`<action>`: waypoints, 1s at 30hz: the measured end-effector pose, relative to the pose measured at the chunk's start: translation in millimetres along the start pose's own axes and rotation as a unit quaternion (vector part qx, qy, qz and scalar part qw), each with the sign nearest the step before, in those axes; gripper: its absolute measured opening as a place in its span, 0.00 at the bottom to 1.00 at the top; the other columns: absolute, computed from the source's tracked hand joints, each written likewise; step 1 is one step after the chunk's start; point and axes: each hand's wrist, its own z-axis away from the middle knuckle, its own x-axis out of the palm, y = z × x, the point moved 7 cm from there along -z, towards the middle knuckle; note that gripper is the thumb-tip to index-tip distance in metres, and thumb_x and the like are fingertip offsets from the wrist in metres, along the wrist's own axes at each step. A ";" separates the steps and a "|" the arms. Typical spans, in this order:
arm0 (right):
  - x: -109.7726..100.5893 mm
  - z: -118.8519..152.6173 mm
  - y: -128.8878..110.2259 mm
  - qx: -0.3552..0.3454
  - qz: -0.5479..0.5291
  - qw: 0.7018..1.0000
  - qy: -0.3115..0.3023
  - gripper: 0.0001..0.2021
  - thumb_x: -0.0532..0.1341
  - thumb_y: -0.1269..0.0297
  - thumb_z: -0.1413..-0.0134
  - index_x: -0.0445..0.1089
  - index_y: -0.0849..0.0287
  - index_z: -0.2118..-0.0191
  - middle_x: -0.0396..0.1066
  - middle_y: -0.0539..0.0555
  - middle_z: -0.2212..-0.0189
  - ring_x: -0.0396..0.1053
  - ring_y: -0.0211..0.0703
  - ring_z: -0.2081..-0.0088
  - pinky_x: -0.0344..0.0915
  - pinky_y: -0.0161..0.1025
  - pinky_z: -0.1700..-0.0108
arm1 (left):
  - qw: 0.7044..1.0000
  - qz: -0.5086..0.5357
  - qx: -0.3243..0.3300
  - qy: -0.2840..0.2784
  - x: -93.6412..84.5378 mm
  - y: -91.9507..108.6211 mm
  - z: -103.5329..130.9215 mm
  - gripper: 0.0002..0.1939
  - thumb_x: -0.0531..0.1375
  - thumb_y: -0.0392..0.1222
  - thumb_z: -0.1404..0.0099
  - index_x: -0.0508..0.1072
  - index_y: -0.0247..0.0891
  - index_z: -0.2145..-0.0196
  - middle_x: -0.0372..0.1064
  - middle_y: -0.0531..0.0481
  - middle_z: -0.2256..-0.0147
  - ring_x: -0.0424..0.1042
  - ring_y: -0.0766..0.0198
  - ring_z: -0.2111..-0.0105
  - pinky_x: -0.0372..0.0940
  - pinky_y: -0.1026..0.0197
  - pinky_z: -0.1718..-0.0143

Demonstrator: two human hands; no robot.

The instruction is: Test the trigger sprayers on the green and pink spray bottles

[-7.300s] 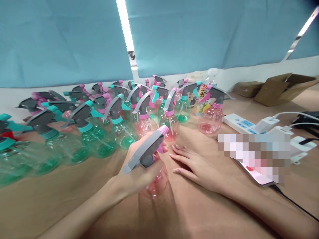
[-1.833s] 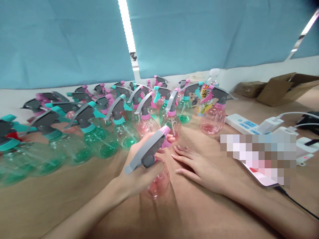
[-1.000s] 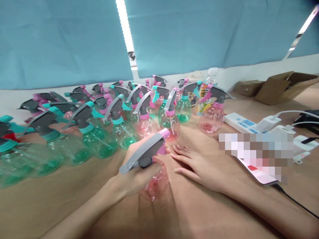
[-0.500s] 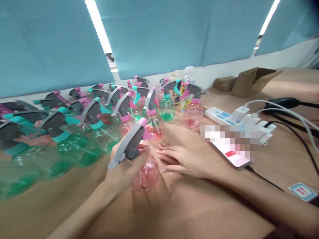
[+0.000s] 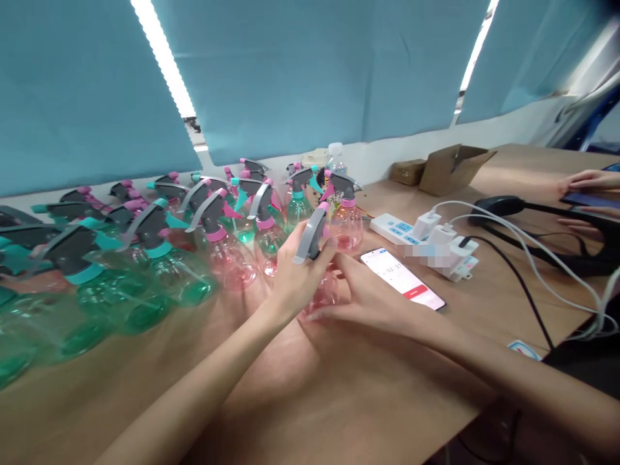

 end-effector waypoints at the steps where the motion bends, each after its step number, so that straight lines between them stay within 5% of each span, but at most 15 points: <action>1: -1.8 0.6 5.2 0.019 0.007 1.000 0.008 0.30 0.66 0.51 0.50 0.59 0.55 0.44 0.68 0.61 0.48 0.67 0.59 0.47 0.67 0.53 0.51 | 1.000 0.008 0.002 -0.009 6.3 1.1 -3.3 0.08 0.58 0.40 0.36 0.68 0.41 0.58 0.68 0.53 0.68 0.67 0.65 0.70 0.64 0.60 0.64; 5: -7.9 -0.6 16.2 0.059 0.042 0.997 0.025 0.31 0.66 0.50 0.50 0.57 0.54 0.43 0.69 0.61 0.49 0.69 0.60 0.50 0.68 0.52 0.56 | 0.998 0.025 0.014 -0.052 21.0 5.4 -14.3 0.18 0.60 0.42 0.37 0.64 0.43 0.50 0.70 0.47 0.53 0.71 0.58 0.58 0.65 0.54 0.55; 9: -13.9 -6.7 17.3 0.043 0.075 0.996 0.006 0.29 0.65 0.52 0.48 0.57 0.54 0.44 0.67 0.59 0.47 0.68 0.57 0.50 0.67 0.51 0.53 | 0.995 0.026 0.026 -0.093 12.4 0.6 -6.1 0.28 0.60 0.46 0.36 0.56 0.43 0.41 0.63 0.42 0.43 0.65 0.52 0.45 0.63 0.48 0.47; 14: -27.3 -24.1 32.3 0.049 0.173 0.984 0.005 0.32 0.65 0.44 0.51 0.59 0.59 0.47 0.65 0.64 0.48 0.64 0.62 0.47 0.64 0.55 0.49 | 0.989 -0.074 0.106 -0.071 -24.2 -24.0 40.4 0.17 0.57 0.39 0.33 0.61 0.40 0.47 0.66 0.43 0.50 0.68 0.55 0.49 0.64 0.47 0.47; 16: -29.5 -36.2 38.3 0.047 0.214 0.976 -0.003 0.33 0.68 0.44 0.54 0.62 0.61 0.49 0.65 0.65 0.50 0.63 0.63 0.47 0.63 0.56 0.48 | 0.980 -0.114 0.128 -0.104 -30.2 -36.8 59.9 0.12 0.54 0.35 0.32 0.63 0.41 0.51 0.67 0.44 0.53 0.68 0.56 0.50 0.65 0.48 0.48; 22: -28.3 -71.6 45.6 0.053 0.248 0.967 0.000 0.35 0.70 0.47 0.57 0.63 0.63 0.48 0.66 0.66 0.50 0.65 0.62 0.48 0.62 0.54 0.48 | 0.944 -0.199 0.115 -0.236 -18.7 -63.3 83.2 0.13 0.52 0.35 0.32 0.67 0.40 0.51 0.67 0.42 0.50 0.68 0.53 0.48 0.68 0.48 0.50; 30: -21.6 -92.2 53.2 0.122 0.269 0.955 0.030 0.29 0.71 0.52 0.57 0.65 0.63 0.52 0.72 0.65 0.56 0.70 0.62 0.53 0.66 0.52 0.55 | 0.917 -0.265 0.153 -0.254 -6.3 -66.9 88.2 0.18 0.53 0.42 0.32 0.67 0.39 0.46 0.66 0.40 0.46 0.63 0.47 0.42 0.64 0.42 0.44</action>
